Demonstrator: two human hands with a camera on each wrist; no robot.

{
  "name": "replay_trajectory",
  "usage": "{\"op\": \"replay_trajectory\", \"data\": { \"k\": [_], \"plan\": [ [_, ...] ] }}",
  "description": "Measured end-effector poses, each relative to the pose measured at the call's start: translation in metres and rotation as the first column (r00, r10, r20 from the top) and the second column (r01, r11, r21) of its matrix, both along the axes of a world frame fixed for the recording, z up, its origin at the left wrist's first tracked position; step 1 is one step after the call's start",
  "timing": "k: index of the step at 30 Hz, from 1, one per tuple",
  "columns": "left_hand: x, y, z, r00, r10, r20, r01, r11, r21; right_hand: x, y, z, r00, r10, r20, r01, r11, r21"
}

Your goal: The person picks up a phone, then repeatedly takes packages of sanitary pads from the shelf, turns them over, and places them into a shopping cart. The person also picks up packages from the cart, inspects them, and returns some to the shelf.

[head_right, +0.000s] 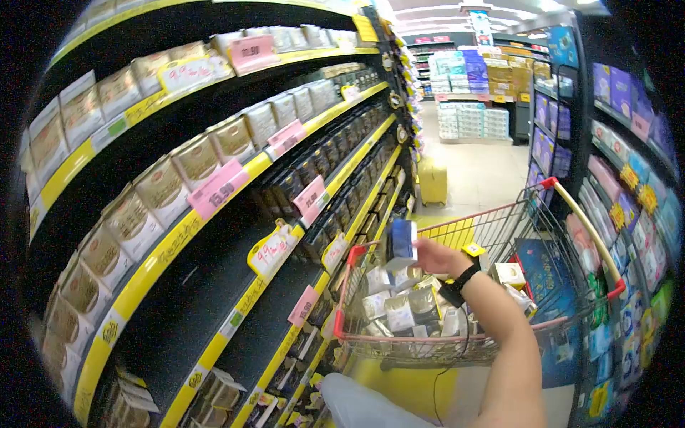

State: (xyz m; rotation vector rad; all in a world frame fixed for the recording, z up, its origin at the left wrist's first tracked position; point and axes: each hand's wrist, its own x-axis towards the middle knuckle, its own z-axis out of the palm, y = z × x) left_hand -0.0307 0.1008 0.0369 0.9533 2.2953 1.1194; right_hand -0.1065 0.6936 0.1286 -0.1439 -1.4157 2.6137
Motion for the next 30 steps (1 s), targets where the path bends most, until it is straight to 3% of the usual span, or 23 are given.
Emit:
{"op": "replay_trajectory", "data": {
  "k": [1, 2, 3, 4, 5, 6, 7, 8, 9, 10, 11, 13, 15, 16, 17, 18, 19, 21, 22, 24, 27, 29, 30],
  "plan": [
    [0.000, -0.002, 0.000, 1.000, 0.014, -0.009, -0.014, 1.000, -0.001, -0.010, -0.021, 0.006, 0.954, 0.257, -0.155, -0.270, 0.961, -0.065],
    [-0.001, -0.005, -0.001, 0.999, 0.034, -0.016, -0.034, 0.999, -0.006, -0.020, -0.054, 0.018, 0.894, 0.391, -0.217, -0.427, 0.892, -0.151],
    [-0.001, -0.010, -0.002, 0.998, 0.058, -0.023, -0.059, 0.998, -0.015, -0.020, -0.095, 0.030, 0.896, 0.387, -0.217, -0.438, 0.849, -0.296],
    [-0.001, -0.016, -0.001, 0.992, 0.085, -0.090, -0.085, 0.996, 0.006, -0.019, -0.143, 0.057, 0.810, 0.532, -0.248, -0.587, 0.746, -0.316],
    [-0.001, -0.020, -0.001, 0.989, 0.130, -0.069, -0.129, 0.992, 0.008, -0.029, -0.190, 0.055, 0.684, 0.603, -0.411, -0.724, 0.628, -0.285],
    [-0.001, -0.022, 0.018, 0.986, 0.168, -0.002, -0.168, 0.986, -0.021, -0.029, -0.225, 0.060, 0.676, 0.657, -0.333, -0.736, 0.619, -0.273],
    [-0.001, -0.029, 0.023, 0.979, 0.198, -0.044, -0.198, 0.980, -0.008, -0.035, -0.263, 0.052, 0.577, 0.721, -0.384, -0.817, 0.500, -0.289],
    [0.000, -0.043, 0.005, 0.976, 0.171, -0.133, -0.172, 0.985, 0.004, -0.039, -0.295, 0.038, 0.510, 0.772, -0.380, -0.847, 0.374, -0.378],
    [-0.002, -0.054, 0.010, 0.976, 0.201, -0.084, -0.200, 0.980, 0.018, -0.040, -0.325, 0.026, 0.452, 0.818, -0.355, -0.855, 0.286, -0.432],
    [0.006, -0.061, 0.016, 0.939, 0.322, -0.124, -0.318, 0.947, 0.055, -0.041, -0.354, 0.014, 0.392, 0.859, -0.328, -0.849, 0.201, -0.489],
    [0.011, -0.073, 0.013, 0.925, 0.371, -0.081, -0.368, 0.929, 0.041, -0.037, -0.383, 0.001, 0.343, 0.894, -0.288, -0.843, 0.157, -0.515],
    [0.030, -0.096, 0.006, 0.854, 0.504, 0.125, -0.517, 0.801, 0.302, -0.029, -0.438, -0.053, 0.194, 0.918, -0.346, -0.689, -0.123, -0.714],
    [0.050, -0.112, -0.024, 0.743, 0.601, 0.295, -0.643, 0.519, 0.563, -0.019, -0.491, -0.113, 0.127, 0.973, -0.194, -0.682, -0.056, -0.729],
    [0.061, -0.119, -0.026, 0.651, 0.644, 0.400, -0.739, 0.420, 0.527, -0.011, -0.517, -0.142, 0.090, 0.996, 0.029, -0.834, 0.091, -0.543],
    [0.071, -0.126, -0.028, 0.551, 0.670, 0.497, -0.816, 0.309, 0.488, -0.006, -0.539, -0.159, 0.102, 0.964, 0.244, -0.944, 0.171, -0.280],
    [0.078, -0.133, -0.032, 0.476, 0.661, 0.580, -0.860, 0.211, 0.465, -0.003, -0.553, -0.136, 0.222, 0.903, 0.367, -0.966, 0.154, 0.206],
    [0.084, -0.142, -0.037, 0.399, 0.637, 0.659, -0.893, 0.108, 0.436, -0.003, -0.572, -0.142, 0.360, 0.924, 0.128, -0.770, 0.217, 0.600],
    [0.094, -0.153, -0.047, 0.252, 0.546, 0.799, -0.931, -0.089, 0.355, 0.004, -0.590, -0.124, 0.422, 0.901, 0.099, -0.722, 0.269, 0.637],
    [0.094, -0.153, -0.047, 0.142, 0.636, 0.759, -0.917, -0.204, 0.343, 0.011, -0.592, -0.116, 0.462, 0.881, 0.101, -0.619, 0.239, 0.748],
    [0.091, -0.163, -0.041, 0.195, 0.693, 0.694, -0.934, -0.085, 0.347, 0.012, -0.589, -0.104, 0.542, 0.838, 0.059, -0.351, 0.162, 0.922],
    [0.070, -0.172, -0.030, 0.297, 0.734, 0.610, -0.926, 0.066, 0.371, 0.008, -0.576, -0.133, 0.486, 0.850, 0.204, -0.363, -0.016, 0.932],
    [0.051, -0.170, -0.024, 0.360, 0.774, 0.521, -0.916, 0.189, 0.353, 0.005, -0.564, -0.140, 0.494, 0.823, 0.279, -0.402, -0.068, 0.913],
    [0.041, -0.167, -0.022, 0.335, 0.820, 0.464, -0.919, 0.177, 0.352, 0.003, -0.559, -0.139, 0.505, 0.806, 0.308, -0.393, -0.103, 0.914]
  ]
}}
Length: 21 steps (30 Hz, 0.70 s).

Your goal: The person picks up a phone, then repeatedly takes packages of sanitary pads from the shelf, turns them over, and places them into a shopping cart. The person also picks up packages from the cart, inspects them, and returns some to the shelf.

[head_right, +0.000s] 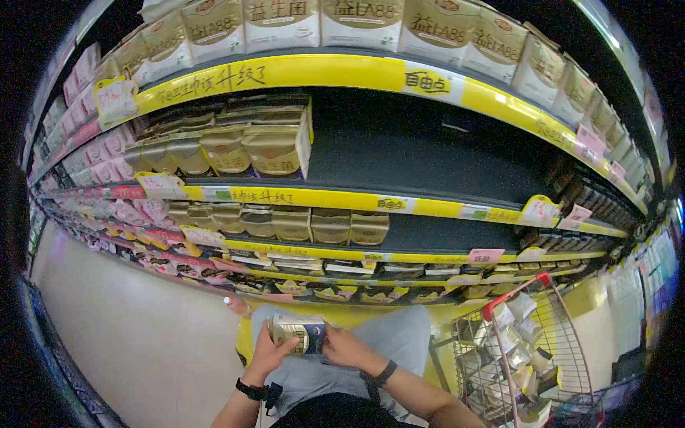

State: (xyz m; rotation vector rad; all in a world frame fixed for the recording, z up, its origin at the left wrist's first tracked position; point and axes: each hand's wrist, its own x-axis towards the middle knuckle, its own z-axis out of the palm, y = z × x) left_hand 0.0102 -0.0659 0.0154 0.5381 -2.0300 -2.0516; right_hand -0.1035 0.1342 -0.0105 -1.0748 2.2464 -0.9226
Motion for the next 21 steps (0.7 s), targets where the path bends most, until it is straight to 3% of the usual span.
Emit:
{"op": "replay_trajectory", "data": {
  "k": [1, 2, 4, 7, 8, 11, 12, 13, 15, 17, 20, 21],
  "plan": [
    [-0.008, 0.004, 0.003, 0.999, 0.040, -0.010, -0.041, 0.997, -0.068, -0.001, 0.004, 0.001, 1.000, -0.008, -0.008, 0.008, 0.999, 0.040],
    [-0.014, 0.008, 0.006, 0.997, 0.080, -0.024, -0.082, 0.987, -0.137, -0.004, 0.008, 0.003, 0.996, -0.006, 0.088, 0.012, 0.998, -0.060],
    [-0.028, 0.013, 0.000, 0.993, 0.088, -0.078, -0.094, 0.992, -0.080, -0.011, 0.018, 0.015, 0.963, 0.026, 0.267, 0.048, 0.963, -0.265],
    [-0.045, 0.021, 0.003, 0.996, 0.037, -0.081, -0.047, 0.991, -0.122, -0.013, 0.033, 0.024, 0.857, -0.057, 0.512, 0.198, 0.954, -0.225],
    [-0.047, 0.025, 0.006, 0.998, 0.009, -0.065, -0.020, 0.987, -0.157, -0.015, 0.041, 0.012, 0.874, -0.082, 0.478, 0.182, 0.969, -0.166],
    [-0.051, 0.036, 0.013, 0.995, -0.095, 0.034, 0.101, 0.964, -0.247, -0.008, 0.059, -0.006, 0.838, -0.177, 0.516, 0.417, 0.818, -0.397],
    [-0.052, 0.039, 0.022, 0.986, -0.145, 0.087, 0.166, 0.930, -0.328, -0.013, 0.068, 0.011, 0.844, -0.150, 0.516, 0.351, 0.880, -0.320],
    [-0.055, 0.042, 0.020, 0.980, -0.190, 0.051, 0.196, 0.923, -0.331, -0.015, 0.070, 0.003, 0.842, -0.099, 0.530, 0.347, 0.852, -0.393],
    [-0.053, 0.045, 0.018, 0.948, -0.296, 0.115, 0.317, 0.866, -0.387, -0.023, 0.078, -0.002, 0.891, -0.040, 0.451, 0.157, 0.962, -0.223],
    [-0.054, 0.050, 0.027, 0.902, -0.371, 0.220, 0.431, 0.806, -0.406, -0.016, 0.072, -0.001, 0.888, 0.018, 0.459, 0.196, 0.889, -0.414],
    [-0.055, 0.058, 0.044, 0.901, -0.348, 0.259, 0.432, 0.764, -0.479, -0.019, 0.062, 0.018, 0.873, 0.044, 0.485, 0.157, 0.917, -0.366],
    [-0.055, 0.056, 0.032, 0.923, -0.347, 0.165, 0.384, 0.819, -0.425, -0.021, 0.060, 0.018, 0.863, 0.032, 0.504, 0.175, 0.917, -0.358]
  ]
}}
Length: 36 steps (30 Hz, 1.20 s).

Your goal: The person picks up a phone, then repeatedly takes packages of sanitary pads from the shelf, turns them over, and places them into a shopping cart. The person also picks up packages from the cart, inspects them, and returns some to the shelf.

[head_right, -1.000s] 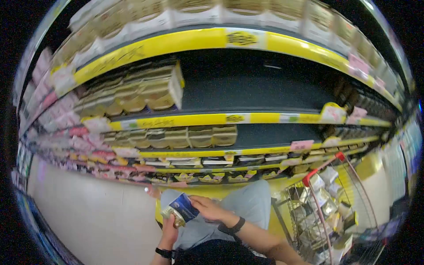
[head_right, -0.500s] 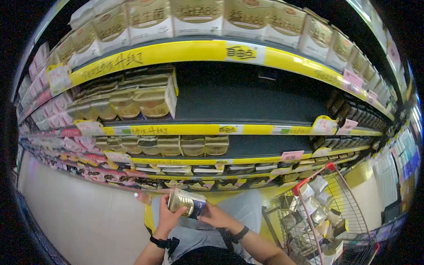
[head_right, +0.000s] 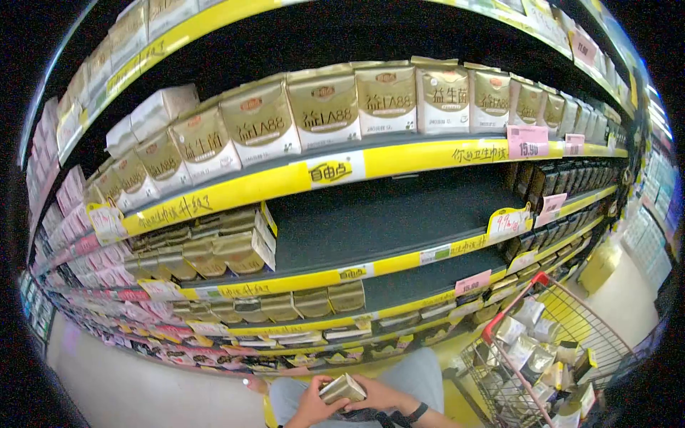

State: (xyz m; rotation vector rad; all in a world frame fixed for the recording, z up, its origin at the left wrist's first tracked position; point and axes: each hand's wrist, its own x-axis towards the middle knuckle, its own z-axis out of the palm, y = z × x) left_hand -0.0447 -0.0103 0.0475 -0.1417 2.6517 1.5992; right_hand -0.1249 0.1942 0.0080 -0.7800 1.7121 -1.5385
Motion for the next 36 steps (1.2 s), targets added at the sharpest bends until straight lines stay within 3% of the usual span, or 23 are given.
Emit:
{"op": "replay_trajectory", "data": {
  "k": [2, 3, 6, 7, 8, 10, 12, 13, 16, 20, 21, 23, 26, 28, 33, 36],
  "plan": [
    [0.002, -0.009, -0.035, 0.990, 0.058, -0.128, -0.031, 0.979, 0.204, -0.010, 0.000, -0.007, 0.997, -0.055, -0.048, 0.053, 0.998, -0.044],
    [0.003, -0.012, -0.037, 0.991, 0.072, -0.108, -0.039, 0.958, 0.286, -0.016, 0.000, -0.011, 0.994, -0.080, -0.069, 0.075, 0.995, -0.068],
    [0.005, -0.018, -0.062, 0.985, 0.016, -0.174, 0.057, 0.913, 0.403, -0.036, 0.008, -0.024, 0.973, -0.209, -0.099, 0.188, 0.964, -0.188],
    [0.012, 0.006, -0.006, 0.952, 0.138, -0.273, -0.031, 0.931, 0.362, -0.042, 0.010, -0.035, 0.962, -0.269, -0.042, 0.251, 0.935, -0.251],
    [0.013, 0.005, -0.014, 0.978, 0.091, -0.188, -0.017, 0.932, 0.363, -0.049, 0.017, -0.042, 0.962, -0.273, 0.029, 0.274, 0.949, -0.159],
    [0.015, 0.000, -0.030, 1.000, -0.006, -0.014, 0.011, 0.929, 0.369, -0.062, 0.018, -0.063, 0.916, -0.380, 0.131, 0.402, 0.867, -0.296],
    [0.015, 0.002, -0.026, 0.998, -0.015, -0.053, 0.033, 0.935, 0.354, -0.076, 0.028, -0.074, 0.825, -0.558, 0.092, 0.563, 0.797, -0.218],
    [0.014, 0.002, -0.022, 0.998, -0.039, -0.050, 0.053, 0.951, 0.306, -0.074, 0.030, -0.045, 0.748, -0.664, -0.003, 0.639, 0.720, -0.272],
    [0.011, 0.000, -0.022, 0.994, -0.110, -0.026, 0.113, 0.972, 0.204, -0.096, 0.053, -0.027, 0.586, -0.785, -0.201, 0.739, 0.620, -0.265],
    [0.008, 0.002, -0.007, 0.941, -0.339, -0.009, 0.337, 0.932, 0.131, -0.128, 0.081, -0.002, 0.607, -0.781, -0.144, 0.693, 0.609, -0.386],
    [0.006, 0.003, 0.000, 0.889, -0.453, 0.065, 0.444, 0.889, 0.113, -0.132, 0.084, 0.011, 0.586, -0.797, -0.145, 0.692, 0.585, -0.422],
    [0.012, 0.013, 0.006, 0.735, -0.646, 0.207, 0.633, 0.763, 0.134, -0.137, 0.088, 0.037, 0.599, -0.792, -0.113, 0.672, 0.575, -0.467],
    [0.028, 0.021, -0.040, 0.415, -0.882, 0.221, 0.854, 0.462, 0.240, -0.155, 0.087, 0.044, 0.635, -0.772, -0.025, 0.658, 0.558, -0.505],
    [0.026, 0.020, -0.052, 0.428, -0.879, 0.211, 0.846, 0.472, 0.248, -0.172, 0.085, 0.034, 0.573, -0.803, -0.163, 0.636, 0.561, -0.529],
    [0.029, 0.016, -0.067, 0.441, -0.872, 0.212, 0.833, 0.486, 0.264, -0.200, 0.077, 0.037, 0.501, -0.813, -0.298, 0.639, 0.579, -0.506],
    [0.027, 0.017, -0.043, 0.414, -0.849, 0.328, 0.833, 0.499, 0.239, -0.231, 0.068, 0.024, 0.473, -0.777, -0.415, 0.610, 0.629, -0.482]
  ]
}}
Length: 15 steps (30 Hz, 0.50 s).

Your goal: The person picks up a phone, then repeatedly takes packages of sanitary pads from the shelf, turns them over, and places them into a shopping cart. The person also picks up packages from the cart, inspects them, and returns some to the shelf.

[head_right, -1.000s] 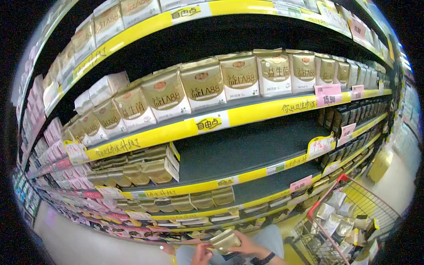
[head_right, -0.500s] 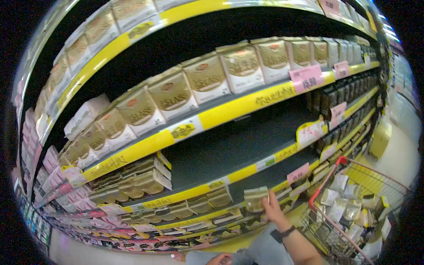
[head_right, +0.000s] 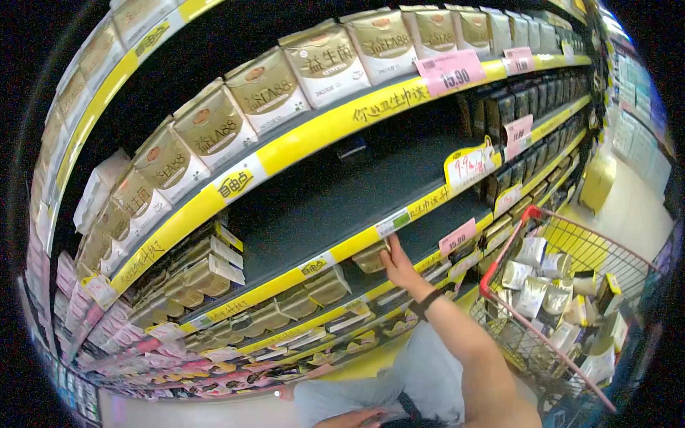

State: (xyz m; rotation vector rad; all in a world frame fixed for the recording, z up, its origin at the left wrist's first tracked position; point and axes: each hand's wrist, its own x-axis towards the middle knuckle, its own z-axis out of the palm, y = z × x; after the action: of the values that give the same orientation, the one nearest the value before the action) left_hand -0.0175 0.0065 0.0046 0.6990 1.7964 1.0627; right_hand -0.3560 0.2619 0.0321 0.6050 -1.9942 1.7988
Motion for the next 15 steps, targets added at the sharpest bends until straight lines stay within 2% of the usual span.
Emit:
{"op": "replay_trajectory", "data": {
  "k": [2, 3, 4, 5, 7, 8, 11, 15],
  "plan": [
    [-0.001, 0.005, 0.018, 1.000, 0.016, 0.013, -0.016, 0.999, -0.052, -0.016, -0.006, -0.018, 0.999, -0.039, -0.033, 0.041, 0.996, 0.079],
    [-0.003, 0.007, 0.026, 0.999, 0.017, 0.029, -0.015, 0.997, -0.081, -0.020, -0.009, -0.020, 0.984, -0.075, -0.164, 0.094, 0.989, 0.112],
    [-0.009, 0.009, 0.034, 0.999, 0.051, -0.010, -0.052, 0.996, -0.075, -0.034, -0.014, -0.045, 0.983, -0.114, -0.145, 0.134, 0.981, 0.143],
    [0.004, 0.008, 0.037, 0.998, 0.056, 0.026, -0.054, 0.994, -0.098, -0.031, -0.010, -0.052, 0.991, -0.129, -0.020, 0.130, 0.988, 0.087],
    [0.009, 0.008, 0.030, 0.996, 0.082, -0.029, -0.084, 0.994, -0.063, -0.022, -0.010, -0.032, 0.984, -0.152, -0.094, 0.157, 0.986, 0.054],
    [0.010, 0.006, 0.028, 0.993, 0.088, -0.074, -0.090, 0.996, -0.029, -0.026, -0.010, -0.030, 0.960, -0.157, -0.233, 0.175, 0.983, 0.059],
    [0.009, 0.012, 0.041, 0.996, 0.092, 0.011, -0.091, 0.992, -0.091, -0.021, -0.011, -0.029, 0.939, -0.237, -0.248, 0.262, 0.962, 0.076],
    [0.002, 0.023, 0.047, 0.997, 0.071, -0.011, -0.072, 0.991, -0.112, -0.012, -0.013, -0.024, 0.917, -0.296, -0.269, 0.330, 0.939, 0.091]
  ]
}}
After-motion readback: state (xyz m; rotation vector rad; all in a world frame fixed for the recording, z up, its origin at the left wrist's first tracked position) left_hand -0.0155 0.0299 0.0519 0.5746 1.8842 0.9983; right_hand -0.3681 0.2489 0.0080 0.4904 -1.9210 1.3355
